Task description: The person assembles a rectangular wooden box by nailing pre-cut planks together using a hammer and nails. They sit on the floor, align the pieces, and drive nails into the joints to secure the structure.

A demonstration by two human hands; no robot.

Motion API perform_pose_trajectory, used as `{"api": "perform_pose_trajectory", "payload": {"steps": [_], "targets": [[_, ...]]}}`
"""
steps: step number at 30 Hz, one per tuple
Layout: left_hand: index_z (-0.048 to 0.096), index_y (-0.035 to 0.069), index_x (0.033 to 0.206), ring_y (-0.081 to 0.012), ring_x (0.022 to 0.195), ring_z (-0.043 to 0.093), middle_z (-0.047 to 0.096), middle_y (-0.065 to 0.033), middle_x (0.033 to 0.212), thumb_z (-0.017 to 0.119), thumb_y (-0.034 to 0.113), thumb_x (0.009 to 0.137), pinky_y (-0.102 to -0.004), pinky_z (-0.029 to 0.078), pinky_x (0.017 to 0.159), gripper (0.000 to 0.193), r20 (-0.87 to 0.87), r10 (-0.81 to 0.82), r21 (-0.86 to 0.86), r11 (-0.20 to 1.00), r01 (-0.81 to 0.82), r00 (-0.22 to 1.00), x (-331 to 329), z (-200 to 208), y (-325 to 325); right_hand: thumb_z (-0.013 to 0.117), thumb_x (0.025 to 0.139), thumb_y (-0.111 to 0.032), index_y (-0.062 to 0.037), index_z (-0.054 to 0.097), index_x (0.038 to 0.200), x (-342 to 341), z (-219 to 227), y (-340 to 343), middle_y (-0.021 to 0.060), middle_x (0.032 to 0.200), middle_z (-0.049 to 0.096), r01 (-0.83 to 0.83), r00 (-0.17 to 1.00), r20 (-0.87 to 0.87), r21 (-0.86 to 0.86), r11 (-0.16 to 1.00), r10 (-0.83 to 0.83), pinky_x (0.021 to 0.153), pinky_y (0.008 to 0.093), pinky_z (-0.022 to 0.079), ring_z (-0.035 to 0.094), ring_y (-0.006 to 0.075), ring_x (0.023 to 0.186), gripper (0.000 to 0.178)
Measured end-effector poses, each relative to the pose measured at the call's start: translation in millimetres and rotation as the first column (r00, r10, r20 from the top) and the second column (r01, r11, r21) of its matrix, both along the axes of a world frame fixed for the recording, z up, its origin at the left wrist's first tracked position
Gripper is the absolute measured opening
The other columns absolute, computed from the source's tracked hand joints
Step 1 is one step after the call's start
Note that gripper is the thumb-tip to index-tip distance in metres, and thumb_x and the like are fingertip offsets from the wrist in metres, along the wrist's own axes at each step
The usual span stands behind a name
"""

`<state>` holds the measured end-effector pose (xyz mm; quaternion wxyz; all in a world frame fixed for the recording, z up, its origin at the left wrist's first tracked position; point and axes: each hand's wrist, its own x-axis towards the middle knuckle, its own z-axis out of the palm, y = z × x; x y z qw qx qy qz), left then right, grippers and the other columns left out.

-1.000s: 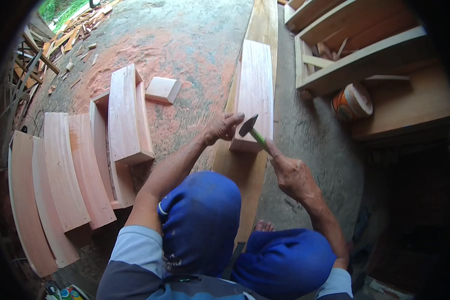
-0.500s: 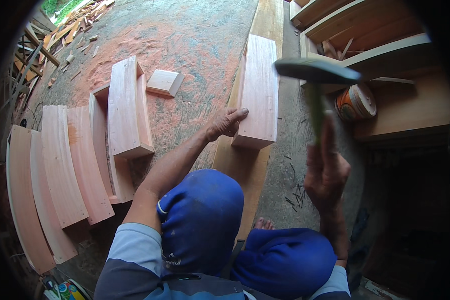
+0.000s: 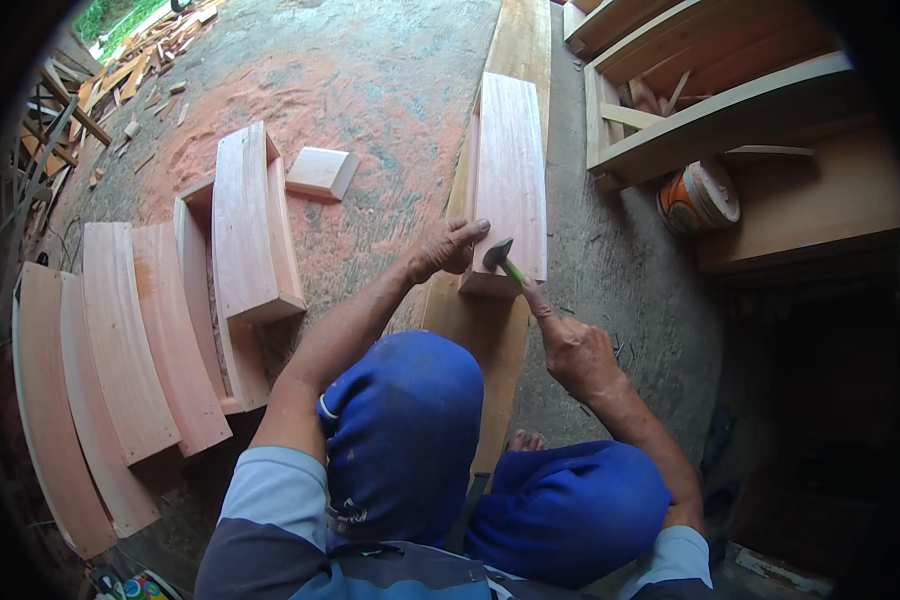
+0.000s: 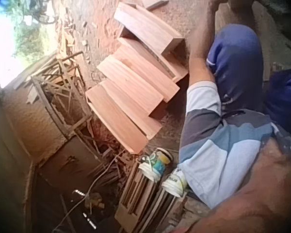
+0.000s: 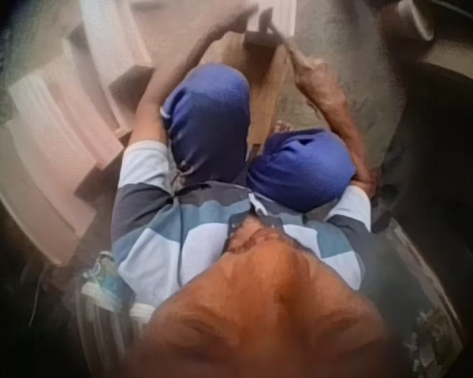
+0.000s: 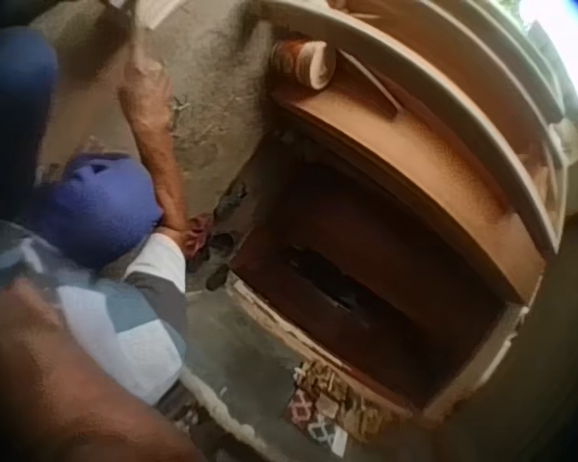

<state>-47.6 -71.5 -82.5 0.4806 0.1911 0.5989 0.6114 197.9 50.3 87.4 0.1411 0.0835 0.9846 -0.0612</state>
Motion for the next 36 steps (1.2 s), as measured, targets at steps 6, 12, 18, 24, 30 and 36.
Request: {"api": "perform_pose_trajectory", "payload": {"steps": [6,12,18,24,30,36], "targets": [[0.068,0.008,0.104,-0.0093,0.086,0.065,0.07,-0.0006,0.094,0.054,0.057,0.104,-0.0277,0.053,0.078,0.051,-0.191,0.075,0.126,0.991,-0.052,0.979,5.3,-16.5,-17.3,0.053,0.104,-0.012,-0.02,0.027,0.165,39.4,-35.7,-12.1,0.0171,0.077,0.066,0.211,0.904,-0.2,-0.559,0.802,-0.378,0.061,0.0436,0.053,0.065,0.0254,0.064,0.066],[0.069,0.007,0.123,-0.0184,0.103,0.069,0.076,-0.0035,0.108,0.075,0.033,0.096,-0.0376,0.054,0.092,0.039,-0.383,0.065,0.294,0.954,0.055,0.921,47.7,-26.2,-18.3,0.051,0.108,-0.011,-0.0184,0.029,0.165,121.6,-124.5,-67.4,-0.0042,0.061,0.042,0.386,0.611,0.334,-0.917,-0.098,-0.718,0.049,0.0257,0.038,0.039,0.006,0.05,0.061],[0.069,0.009,0.116,-0.0287,0.097,0.073,0.076,-0.0133,0.1,0.078,0.024,0.091,-0.0405,0.055,0.085,0.03,-0.798,-0.208,-0.163,0.978,0.129,0.565,28.4,49.1,-31.3,0.052,0.107,-0.009,-0.0194,0.03,0.164,176.8,-192.2,-93.1,-0.0058,0.062,0.042,0.235,0.512,0.456,-0.889,-0.392,-0.728,0.046,0.0249,0.035,0.037,0.0044,0.049,0.062],[0.067,0.007,0.101,-0.0314,0.087,0.064,0.068,-0.0111,0.088,0.083,0.035,0.083,-0.0434,0.052,0.079,0.036,-0.939,-0.23,-0.2,0.97,0.137,0.255,50.2,59.2,-18.6,0.051,0.107,-0.007,-0.0169,0.031,0.164,181.4,-191.6,-95.0,-0.0054,0.061,0.044,0.282,0.491,0.487,-0.873,-0.397,-0.722,0.047,0.0255,0.035,0.038,0.005,0.048,0.061],[0.062,0.008,0.09,-0.0283,0.08,0.061,0.064,-0.0099,0.083,0.08,0.039,0.085,-0.0414,0.048,0.074,0.036,-0.988,-0.151,-0.141,0.972,0.187,0.041,71.4,37.8,12.6,0.051,0.107,-0.009,-0.0126,0.034,0.162,176.2,-180.5,-77.5,-0.0031,0.063,0.053,0.352,0.546,0.438,-0.894,-0.278,-0.714,0.052,0.0265,0.041,0.048,0.0066,0.053,0.058],[0.057,0.009,0.087,-0.0282,0.078,0.058,0.06,-0.0094,0.077,0.066,0.018,0.086,-0.0418,0.044,0.073,0.013,-0.956,-0.252,-0.28,0.935,0.219,-0.147,85.4,29.0,30.7,0.057,0.103,-0.024,-0.0123,0.041,0.159,182.9,-153.9,-47.9,0.0153,0.076,0.068,0.549,0.694,0.275,-0.8,0.241,-0.665,0.066,0.037,0.053,0.069,0.0217,0.068,0.059]]}}
